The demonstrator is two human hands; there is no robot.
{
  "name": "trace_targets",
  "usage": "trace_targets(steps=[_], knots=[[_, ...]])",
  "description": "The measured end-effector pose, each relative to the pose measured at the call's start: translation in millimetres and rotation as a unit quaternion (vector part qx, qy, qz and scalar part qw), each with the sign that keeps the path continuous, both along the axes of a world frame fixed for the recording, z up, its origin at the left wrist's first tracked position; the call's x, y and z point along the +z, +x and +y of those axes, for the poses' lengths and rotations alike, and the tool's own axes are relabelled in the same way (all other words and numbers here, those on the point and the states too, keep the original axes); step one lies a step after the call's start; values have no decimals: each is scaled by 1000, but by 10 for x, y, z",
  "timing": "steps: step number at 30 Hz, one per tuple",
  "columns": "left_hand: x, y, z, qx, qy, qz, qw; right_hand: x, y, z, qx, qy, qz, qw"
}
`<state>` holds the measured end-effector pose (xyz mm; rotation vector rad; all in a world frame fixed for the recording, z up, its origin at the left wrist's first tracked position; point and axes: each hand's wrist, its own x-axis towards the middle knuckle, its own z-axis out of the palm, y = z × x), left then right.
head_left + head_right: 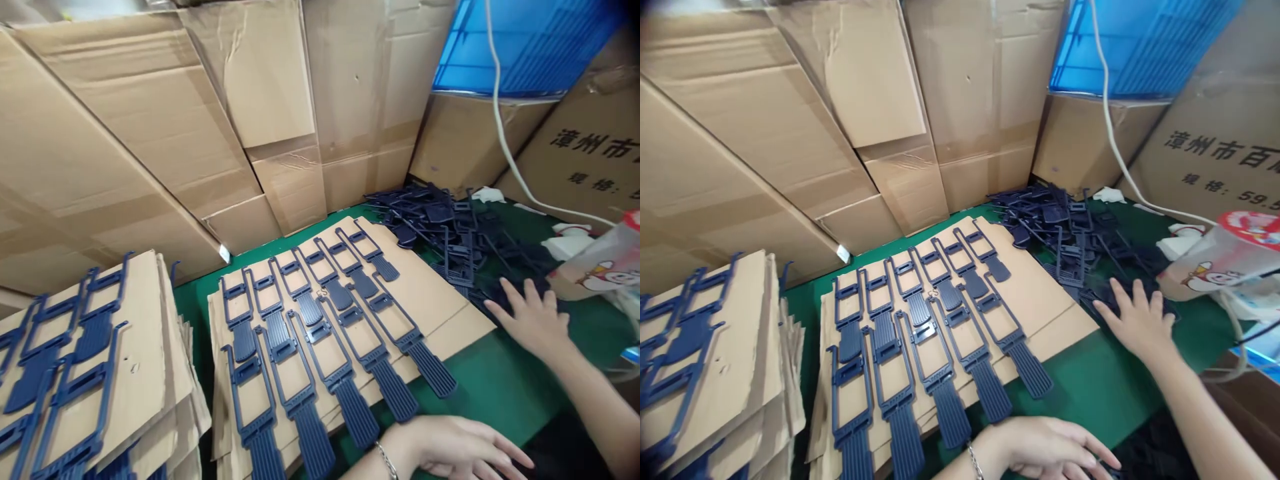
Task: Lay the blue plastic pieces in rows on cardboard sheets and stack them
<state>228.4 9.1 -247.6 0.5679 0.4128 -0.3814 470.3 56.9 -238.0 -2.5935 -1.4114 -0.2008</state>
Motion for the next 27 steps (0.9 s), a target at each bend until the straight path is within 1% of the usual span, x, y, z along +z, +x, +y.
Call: trace_targets(steps=[1,2,3,7,11,14,17,18,19,20,21,22,23,24,27], knots=[[27,-24,2,4,3,0,1000,-93,-10,-43,0,1,13,1000],[49,-42,5,11,7,0,1000,-142,-19,-44,2,6,21,1000],[68,-54,9,13,10,-3,1000,-156,-27,-21,4,11,27,1000],[128,-70,15,13,14,-19,1000,-74,-27,65,5,26,73,997],[185,-75,16,10,35,-26,999,-75,11,28,-3,84,108,991],[235,-79,6,14,77,-56,995,-91,20,-10,-9,132,118,984],[282,-80,-86,42,151,-60,986,-81,7,-40,-9,150,129,980],[295,-81,-149,61,209,-53,975,-78,4,-48,-7,151,133,980],[305,-85,-228,84,287,-43,953,-77,4,-55,-5,152,137,979],[311,-92,-321,109,374,-29,920,-78,7,-61,-5,156,143,977],[313,-102,-424,134,458,-16,879,-82,12,-66,-6,162,149,976],[312,-115,-532,158,528,-4,835,-86,19,-70,-8,168,154,974],[308,-131,-637,181,578,8,796,-89,26,-74,-11,173,157,972],[303,-149,-732,204,607,19,768,-92,34,-78,-11,175,158,972],[282,-196,-907,261,652,34,711,-89,51,-93,-9,164,153,975]])
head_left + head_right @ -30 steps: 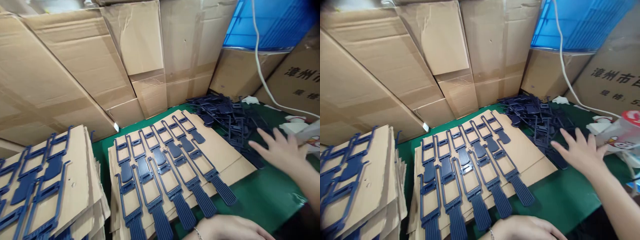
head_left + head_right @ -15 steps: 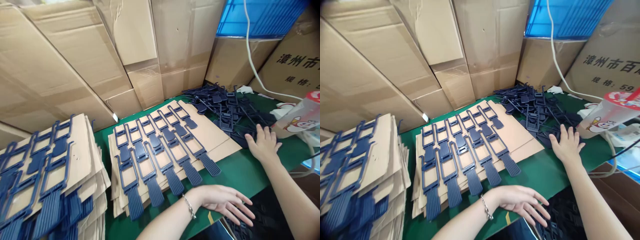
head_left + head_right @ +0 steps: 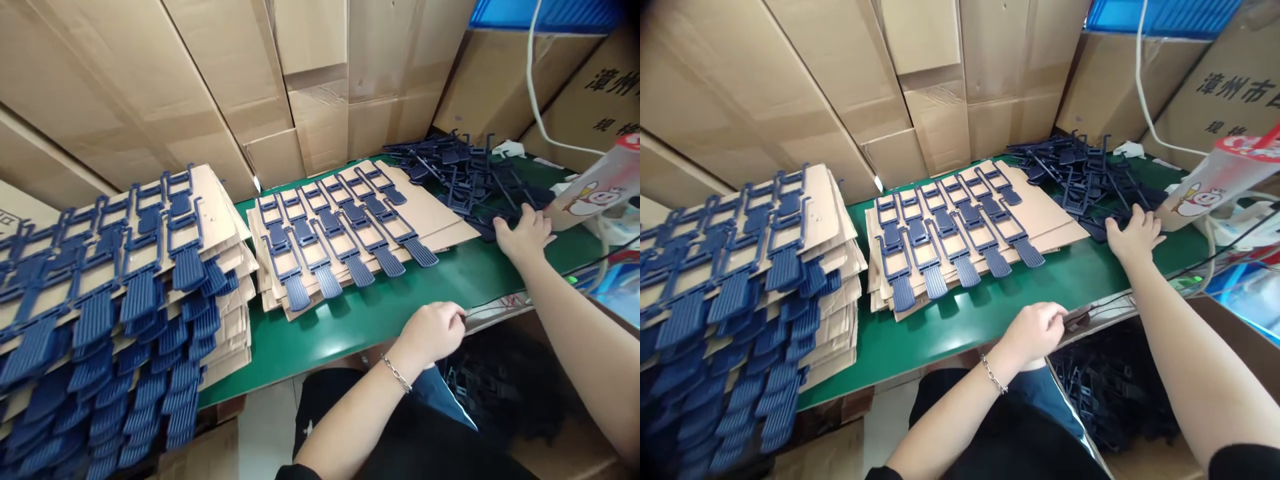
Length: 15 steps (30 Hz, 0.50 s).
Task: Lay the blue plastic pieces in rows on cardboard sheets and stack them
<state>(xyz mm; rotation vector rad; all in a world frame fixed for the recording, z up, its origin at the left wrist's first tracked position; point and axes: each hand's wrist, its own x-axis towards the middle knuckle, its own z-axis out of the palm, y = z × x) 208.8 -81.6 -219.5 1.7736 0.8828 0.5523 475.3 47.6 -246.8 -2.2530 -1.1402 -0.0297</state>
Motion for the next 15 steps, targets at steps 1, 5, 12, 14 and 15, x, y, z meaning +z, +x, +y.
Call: trace_targets(steps=[1,5,12,14,15], knots=[[-7,-11,-16,12,15,-4,1000,3,2,-7,3,-6,-2,1000],[-10,-29,43,27,41,-9,999,13,-8,-41,5,-10,-7,1000],[95,-171,-93,-9,81,6,997,-9,-28,-74,2,6,-7,1000],[153,-297,-188,-33,92,15,995,-14,-28,-74,-1,13,-11,1000],[197,-385,-233,-50,96,22,994,-16,-30,-73,-3,19,-9,1000]])
